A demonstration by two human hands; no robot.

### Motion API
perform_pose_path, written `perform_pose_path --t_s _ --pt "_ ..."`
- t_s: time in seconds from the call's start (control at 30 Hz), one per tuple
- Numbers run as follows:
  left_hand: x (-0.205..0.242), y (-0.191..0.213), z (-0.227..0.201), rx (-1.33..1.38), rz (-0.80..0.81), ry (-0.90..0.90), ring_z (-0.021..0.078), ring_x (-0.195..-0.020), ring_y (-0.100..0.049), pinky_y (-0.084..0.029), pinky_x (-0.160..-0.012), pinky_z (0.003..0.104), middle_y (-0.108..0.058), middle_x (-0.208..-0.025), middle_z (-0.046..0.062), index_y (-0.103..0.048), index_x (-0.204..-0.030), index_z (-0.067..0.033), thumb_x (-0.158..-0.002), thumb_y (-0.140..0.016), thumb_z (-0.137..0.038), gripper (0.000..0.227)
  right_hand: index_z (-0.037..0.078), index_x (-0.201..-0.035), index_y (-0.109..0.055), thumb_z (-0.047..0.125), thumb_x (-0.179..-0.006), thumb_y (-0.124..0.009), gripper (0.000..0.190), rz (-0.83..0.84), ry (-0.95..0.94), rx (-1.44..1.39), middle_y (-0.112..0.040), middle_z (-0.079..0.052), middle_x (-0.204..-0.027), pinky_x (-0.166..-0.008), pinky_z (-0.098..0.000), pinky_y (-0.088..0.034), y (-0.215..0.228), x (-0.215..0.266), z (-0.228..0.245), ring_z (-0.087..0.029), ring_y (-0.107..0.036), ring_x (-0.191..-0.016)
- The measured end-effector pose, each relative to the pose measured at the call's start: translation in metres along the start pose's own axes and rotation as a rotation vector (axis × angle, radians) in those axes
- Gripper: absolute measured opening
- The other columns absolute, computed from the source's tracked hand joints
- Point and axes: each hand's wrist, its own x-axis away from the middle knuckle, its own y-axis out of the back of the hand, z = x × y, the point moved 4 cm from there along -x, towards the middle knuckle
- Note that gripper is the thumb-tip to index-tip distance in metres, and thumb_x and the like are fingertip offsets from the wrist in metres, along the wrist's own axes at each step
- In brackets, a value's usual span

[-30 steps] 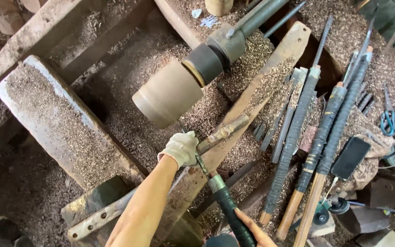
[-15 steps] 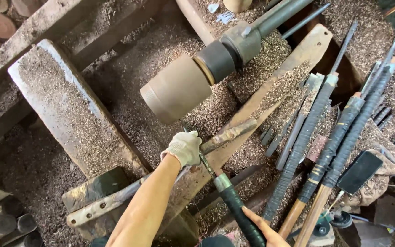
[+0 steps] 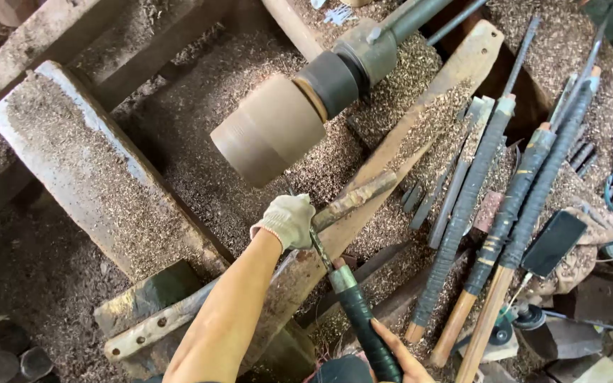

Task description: The person operates a foot-treadle lathe, pumping the treadle with their foot to spin a wooden cylinder while holding a chisel against the rotating wood to shape its surface. They steady the tool on a wooden rest and reposition the chisel along the workpiece as it turns.

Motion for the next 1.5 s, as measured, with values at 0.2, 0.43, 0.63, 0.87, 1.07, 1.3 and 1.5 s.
perform_pose_path --t_s 0.2,0.43,0.63,0.87,1.07,1.3,1.5 --pt "-0.004 -0.004 -0.001 -0.107 0.011 -0.077 0.0266 -0.091 -0.073 -0.060 -0.077 0.037 -0.071 -0.108 0.014 -0.075 -0.101 -0.0068 -0.078 -0.072 -0.025 0.029 0.018 -0.160 -0.039 0.011 -0.077 -0.081 0.093 0.013 0.138 0.220 -0.070 -0.013 -0.098 -0.068 -0.0307 -0.054 0.019 -0.021 -0.056 -0.018 -0.071 -0.074" --pt "-0.009 -0.006 0.000 -0.136 -0.015 -0.074 0.0261 -0.088 -0.074 -0.061 -0.075 0.037 -0.069 -0.103 0.011 -0.075 -0.102 -0.0064 -0.077 -0.074 -0.026 0.032 0.018 -0.158 -0.035 0.009 -0.080 -0.078 0.090 0.078 0.163 0.095 -0.070 -0.016 -0.082 -0.065 -0.0307 -0.053 0.031 -0.032 -0.088 -0.019 -0.069 -0.067" --pt "-0.002 -0.004 -0.002 -0.102 -0.010 -0.030 0.0276 -0.090 -0.074 -0.060 -0.078 0.038 -0.071 -0.101 0.011 -0.074 -0.106 -0.0103 -0.077 -0.071 -0.021 0.032 0.023 -0.160 -0.040 -0.004 -0.077 -0.076 0.095 0.037 0.075 0.265 -0.065 -0.010 -0.093 -0.067 -0.0260 -0.050 0.008 -0.009 -0.030 -0.013 -0.066 -0.071" --pt "-0.005 -0.008 0.002 0.023 -0.022 0.042 0.0292 -0.093 -0.074 -0.061 -0.081 0.037 -0.072 -0.108 0.014 -0.073 -0.107 -0.0088 -0.075 -0.069 -0.015 0.032 0.023 -0.158 -0.047 -0.003 -0.081 -0.070 0.086 0.028 -0.034 0.335 -0.067 -0.007 -0.091 -0.064 -0.0234 -0.045 0.024 -0.013 -0.003 -0.011 -0.063 -0.067" --pt "-0.001 -0.007 0.001 0.092 -0.002 0.072 0.0263 -0.095 -0.075 -0.062 -0.081 0.037 -0.067 -0.115 0.014 -0.074 -0.107 -0.0047 -0.075 -0.073 -0.018 0.034 0.021 -0.152 -0.047 -0.001 -0.084 -0.067 0.074 0.104 0.049 0.503 -0.072 -0.002 -0.101 -0.070 -0.0217 -0.046 0.034 -0.012 0.025 -0.010 -0.065 -0.073" --pt "0.013 0.000 0.000 0.153 0.016 0.110 0.0281 -0.094 -0.074 -0.061 -0.082 0.037 -0.072 -0.111 0.015 -0.075 -0.106 -0.0053 -0.076 -0.073 -0.022 0.035 0.028 -0.160 -0.043 -0.007 -0.085 -0.061 0.085 0.148 -0.086 0.548 -0.068 -0.005 -0.094 -0.071 -0.0260 -0.052 0.063 -0.023 0.030 -0.012 -0.068 -0.072" --pt "0.008 -0.006 0.002 0.148 -0.047 0.088 0.0287 -0.094 -0.073 -0.060 -0.081 0.039 -0.069 -0.110 0.014 -0.077 -0.104 -0.0084 -0.076 -0.072 -0.022 0.032 0.027 -0.162 -0.034 -0.020 -0.080 -0.071 0.101 0.318 -0.250 0.328 -0.055 -0.004 -0.089 -0.056 -0.0232 -0.039 0.054 -0.016 0.065 -0.009 -0.051 -0.059"
